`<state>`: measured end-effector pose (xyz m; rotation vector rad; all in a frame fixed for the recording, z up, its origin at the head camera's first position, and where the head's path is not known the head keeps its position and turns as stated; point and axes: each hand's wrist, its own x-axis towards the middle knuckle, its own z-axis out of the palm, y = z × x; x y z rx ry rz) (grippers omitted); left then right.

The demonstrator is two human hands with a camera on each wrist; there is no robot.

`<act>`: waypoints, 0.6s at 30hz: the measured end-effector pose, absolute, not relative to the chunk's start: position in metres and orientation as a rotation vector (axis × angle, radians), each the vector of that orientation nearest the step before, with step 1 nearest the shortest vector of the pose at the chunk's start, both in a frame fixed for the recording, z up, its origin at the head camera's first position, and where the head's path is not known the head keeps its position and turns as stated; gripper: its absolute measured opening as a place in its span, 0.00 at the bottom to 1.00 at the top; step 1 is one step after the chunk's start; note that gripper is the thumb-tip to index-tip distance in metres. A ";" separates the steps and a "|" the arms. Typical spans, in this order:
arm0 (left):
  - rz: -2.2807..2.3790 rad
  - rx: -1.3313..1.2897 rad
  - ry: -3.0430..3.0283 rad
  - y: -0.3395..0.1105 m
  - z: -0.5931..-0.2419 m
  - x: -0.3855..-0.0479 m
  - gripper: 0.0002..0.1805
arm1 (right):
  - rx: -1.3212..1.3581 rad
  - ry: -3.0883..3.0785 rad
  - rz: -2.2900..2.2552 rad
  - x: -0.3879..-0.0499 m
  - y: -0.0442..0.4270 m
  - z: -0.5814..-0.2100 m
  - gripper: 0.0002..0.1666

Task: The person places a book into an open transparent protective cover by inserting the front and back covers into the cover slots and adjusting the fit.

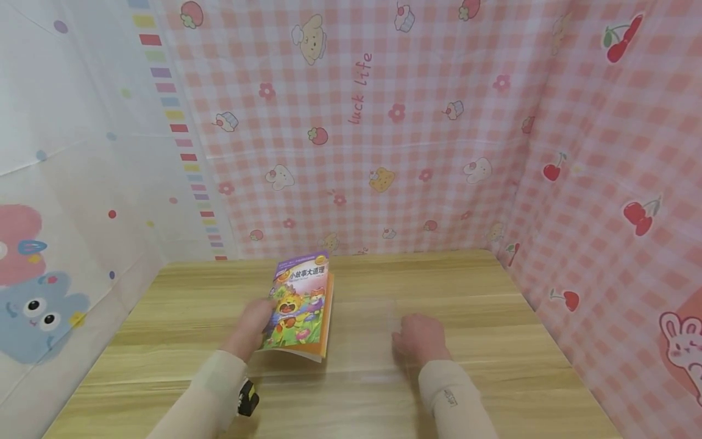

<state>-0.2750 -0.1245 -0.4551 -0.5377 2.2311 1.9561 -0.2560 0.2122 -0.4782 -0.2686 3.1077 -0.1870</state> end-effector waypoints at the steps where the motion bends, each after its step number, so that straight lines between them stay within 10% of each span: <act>1: 1.953 -0.531 2.233 -0.120 -0.456 -0.275 0.24 | -0.268 3.108 -0.189 -0.255 0.213 -0.477 0.14; 18: 2.025 -0.475 2.140 -0.045 -0.473 -0.257 0.20 | -0.180 3.122 -0.202 -0.253 0.237 -0.483 0.16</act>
